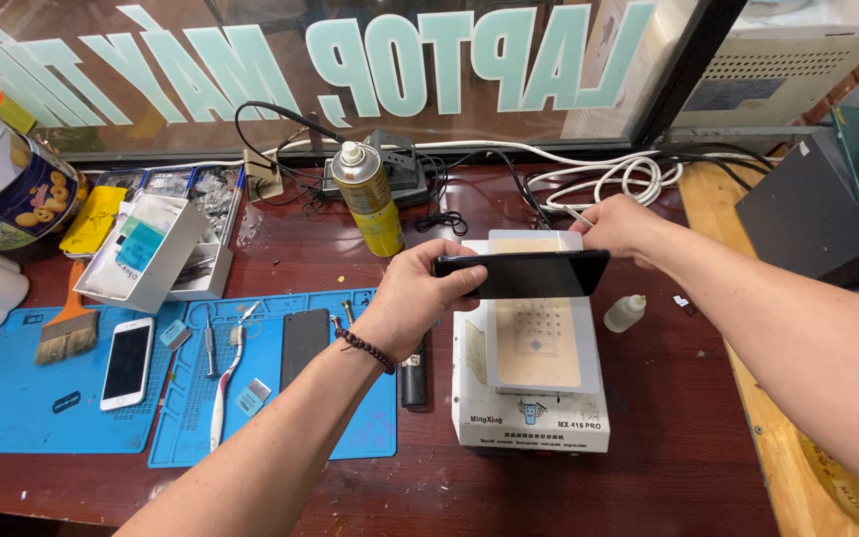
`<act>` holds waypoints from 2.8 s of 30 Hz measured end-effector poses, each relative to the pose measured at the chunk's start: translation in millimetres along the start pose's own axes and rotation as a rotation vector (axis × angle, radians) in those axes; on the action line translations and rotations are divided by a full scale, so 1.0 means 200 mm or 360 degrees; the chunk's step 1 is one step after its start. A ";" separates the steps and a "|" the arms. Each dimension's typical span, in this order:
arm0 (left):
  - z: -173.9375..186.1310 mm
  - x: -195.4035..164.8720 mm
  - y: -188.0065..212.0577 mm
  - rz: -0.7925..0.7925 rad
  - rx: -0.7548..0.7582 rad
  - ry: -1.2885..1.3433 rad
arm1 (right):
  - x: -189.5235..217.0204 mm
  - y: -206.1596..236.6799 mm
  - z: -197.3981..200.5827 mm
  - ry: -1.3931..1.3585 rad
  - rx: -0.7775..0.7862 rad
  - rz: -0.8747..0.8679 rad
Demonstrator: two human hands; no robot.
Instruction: The person disassembles a black smartphone by removing the back cover, disconnecting internal cables, and detaching the screen assembly. They then reassemble the device by reconnecting the screen and battery, and replacing the back cover.
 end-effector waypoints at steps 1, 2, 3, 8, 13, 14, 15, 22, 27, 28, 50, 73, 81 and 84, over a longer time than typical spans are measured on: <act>-0.01 0.00 -0.01 -0.0013 -0.0001 -0.0023 | -0.01 0.00 0.01 -0.0051 0.0022 0.0004; -0.01 0.01 -0.02 -0.0024 0.0004 -0.0045 | -0.02 0.02 0.03 -0.0015 0.0048 -0.0040; -0.03 0.01 -0.03 -0.0039 0.0018 -0.0064 | -0.02 0.05 0.06 0.0024 0.0068 -0.0090; -0.04 0.00 -0.12 -0.0036 -0.0032 -0.0129 | 0.12 0.32 0.36 -0.0613 -0.0096 0.0065; -0.05 0.00 -0.22 0.0045 0.0005 -0.0121 | 0.26 0.69 0.54 -0.1725 -0.0087 0.0206; -0.06 0.00 -0.22 0.0063 0.0014 -0.0084 | 0.26 0.75 0.54 -0.1894 -0.0080 0.0168; -0.07 0.01 -0.23 0.0083 0.0023 -0.0046 | 0.25 0.80 0.53 -0.2062 -0.0073 0.0127; -0.09 0.01 -0.22 0.0063 0.0018 -0.0064 | 0.28 0.86 0.33 -0.1252 -0.0065 0.0313; -0.07 0.00 -0.23 0.0055 -0.0014 -0.0130 | 0.26 0.83 0.24 -0.1331 -0.0029 0.0286; -0.07 0.00 -0.23 0.0045 -0.0019 -0.0134 | 0.25 0.82 0.23 -0.1396 -0.0024 0.0248; -0.05 0.01 -0.23 0.0034 -0.0036 -0.0144 | 0.34 0.86 0.27 -0.1140 -0.0281 0.0505; -0.05 0.00 -0.28 0.0063 -0.0051 -0.0178 | 0.73 1.03 0.11 0.0435 -0.0488 0.1257; -0.05 0.01 -0.26 0.0107 -0.0077 -0.0243 | 0.74 0.99 0.10 0.0610 -0.0447 0.1172; -0.04 -0.01 -0.24 0.0082 -0.0069 -0.0280 | 0.72 0.99 0.24 0.0299 -0.0576 0.1164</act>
Point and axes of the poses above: each hand's wrist, its own y-axis away from the middle knuckle, its own z-axis out of the back of the hand, x = y × z, the point moved 10 cm from there along -y, towards the middle knuckle, and after that the axes turned 4 degrees about -y, right-handed, at the moved point
